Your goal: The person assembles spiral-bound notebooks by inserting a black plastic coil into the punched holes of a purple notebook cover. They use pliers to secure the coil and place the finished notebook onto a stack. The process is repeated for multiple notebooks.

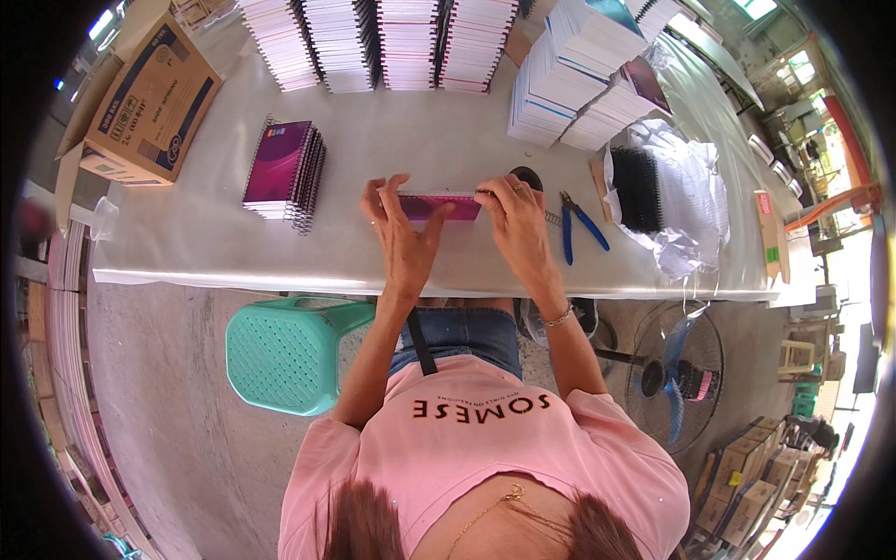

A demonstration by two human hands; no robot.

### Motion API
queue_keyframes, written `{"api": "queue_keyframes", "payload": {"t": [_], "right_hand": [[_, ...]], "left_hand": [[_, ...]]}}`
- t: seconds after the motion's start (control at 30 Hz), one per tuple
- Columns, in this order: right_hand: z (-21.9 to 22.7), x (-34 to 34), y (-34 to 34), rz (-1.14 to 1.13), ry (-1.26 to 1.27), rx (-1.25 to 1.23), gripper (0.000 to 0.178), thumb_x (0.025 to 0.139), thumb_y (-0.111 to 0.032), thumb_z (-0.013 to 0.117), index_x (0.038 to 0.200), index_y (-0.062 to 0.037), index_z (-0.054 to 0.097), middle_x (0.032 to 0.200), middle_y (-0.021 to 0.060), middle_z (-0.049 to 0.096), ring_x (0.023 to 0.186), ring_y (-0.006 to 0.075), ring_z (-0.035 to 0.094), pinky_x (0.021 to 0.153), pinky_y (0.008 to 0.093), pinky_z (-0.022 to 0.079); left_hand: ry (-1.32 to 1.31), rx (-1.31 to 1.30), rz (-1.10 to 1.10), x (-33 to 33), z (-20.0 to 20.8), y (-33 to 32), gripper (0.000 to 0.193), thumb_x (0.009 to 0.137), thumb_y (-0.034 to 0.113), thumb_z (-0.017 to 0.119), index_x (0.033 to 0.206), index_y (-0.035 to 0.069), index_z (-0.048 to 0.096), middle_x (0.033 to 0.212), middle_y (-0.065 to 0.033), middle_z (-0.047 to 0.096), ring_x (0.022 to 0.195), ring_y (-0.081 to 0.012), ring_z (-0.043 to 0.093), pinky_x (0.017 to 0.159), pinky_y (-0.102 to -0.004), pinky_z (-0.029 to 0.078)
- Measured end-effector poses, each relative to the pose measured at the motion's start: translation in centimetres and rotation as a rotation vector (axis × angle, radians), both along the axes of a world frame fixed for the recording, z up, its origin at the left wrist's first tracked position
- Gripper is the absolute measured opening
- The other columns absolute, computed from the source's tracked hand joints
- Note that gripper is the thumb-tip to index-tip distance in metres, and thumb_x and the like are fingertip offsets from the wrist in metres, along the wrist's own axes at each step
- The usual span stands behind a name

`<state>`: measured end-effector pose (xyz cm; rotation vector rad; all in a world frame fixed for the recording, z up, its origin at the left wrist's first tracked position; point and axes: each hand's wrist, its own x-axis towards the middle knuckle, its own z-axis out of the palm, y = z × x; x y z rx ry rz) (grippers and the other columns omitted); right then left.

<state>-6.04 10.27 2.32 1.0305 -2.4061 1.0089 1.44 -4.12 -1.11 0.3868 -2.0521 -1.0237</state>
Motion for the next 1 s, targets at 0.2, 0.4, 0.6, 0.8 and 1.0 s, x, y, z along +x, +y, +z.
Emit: {"api": "queue_keyframes", "payload": {"t": [0.2, 0.4, 0.6, 0.8, 1.0], "right_hand": [[0.1, -1.2, 2.2, 0.283, -0.488, -0.038, 0.019, 0.091, -0.018, 0.066, 0.105, -0.0053, 0.065, 0.11, 0.0113, 0.062, 0.105, 0.0294, 0.058, 0.094, 0.045, 0.041], [-1.6, -3.8, 5.9, -0.019, -0.309, 0.285, 0.048, 0.073, -0.028, 0.083, 0.113, -0.0082, 0.065, 0.15, 0.0161, 0.035, 0.132, 0.0415, 0.038, 0.107, 0.0492, 0.037], [-1.6, -4.8, 5.9, 0.296, -0.924, -0.136, 0.056, 0.075, -0.03, 0.085, 0.118, -0.0035, 0.06, 0.141, 0.0148, 0.048, 0.127, 0.0253, 0.048, 0.109, 0.0382, 0.038], [-0.1, -2.9, 5.9, 0.623, -1.063, -0.17, 0.037, 0.081, -0.022, 0.08, 0.105, 0.0023, 0.067, 0.139, 0.0132, 0.052, 0.121, 0.0202, 0.052, 0.103, 0.0319, 0.042], [1.3, -2.3, 6.1, 0.556, -0.976, -0.033, 0.04, 0.075, -0.022, 0.083, 0.107, -0.0023, 0.069, 0.144, 0.0181, 0.048, 0.13, 0.0285, 0.048, 0.107, 0.0368, 0.039]], "left_hand": [[-0.049, -0.002, -0.152, 0.1, -1.4, -1.5, 0.074, 0.064, 0.021, 0.092, 0.119, 0.006, 0.046, 0.111, -0.0131, 0.047, 0.108, -0.0319, 0.045, 0.093, -0.04, 0.041], [-0.136, 0.029, -0.408, 1.0, -0.4, -4.1, 0.077, 0.056, 0.021, 0.095, 0.114, 0.005, 0.046, 0.109, -0.0106, 0.045, 0.106, -0.028, 0.048, 0.092, -0.0369, 0.042], [-0.067, 0.006, -0.406, 0.9, -1.2, -4.3, 0.085, 0.056, 0.029, 0.096, 0.12, 0.009, 0.044, 0.111, -0.0099, 0.043, 0.106, -0.0281, 0.048, 0.09, -0.0392, 0.045], [-0.063, 0.006, -0.419, 0.7, -1.8, -4.3, 0.082, 0.054, 0.029, 0.097, 0.114, 0.009, 0.044, 0.11, -0.0099, 0.043, 0.105, -0.028, 0.048, 0.091, -0.0377, 0.044], [-0.064, 0.059, -0.444, 0.7, -2.1, -4.5, 0.081, 0.053, 0.029, 0.097, 0.112, 0.009, 0.044, 0.109, -0.0102, 0.044, 0.104, -0.0283, 0.049, 0.091, -0.0373, 0.044]]}}
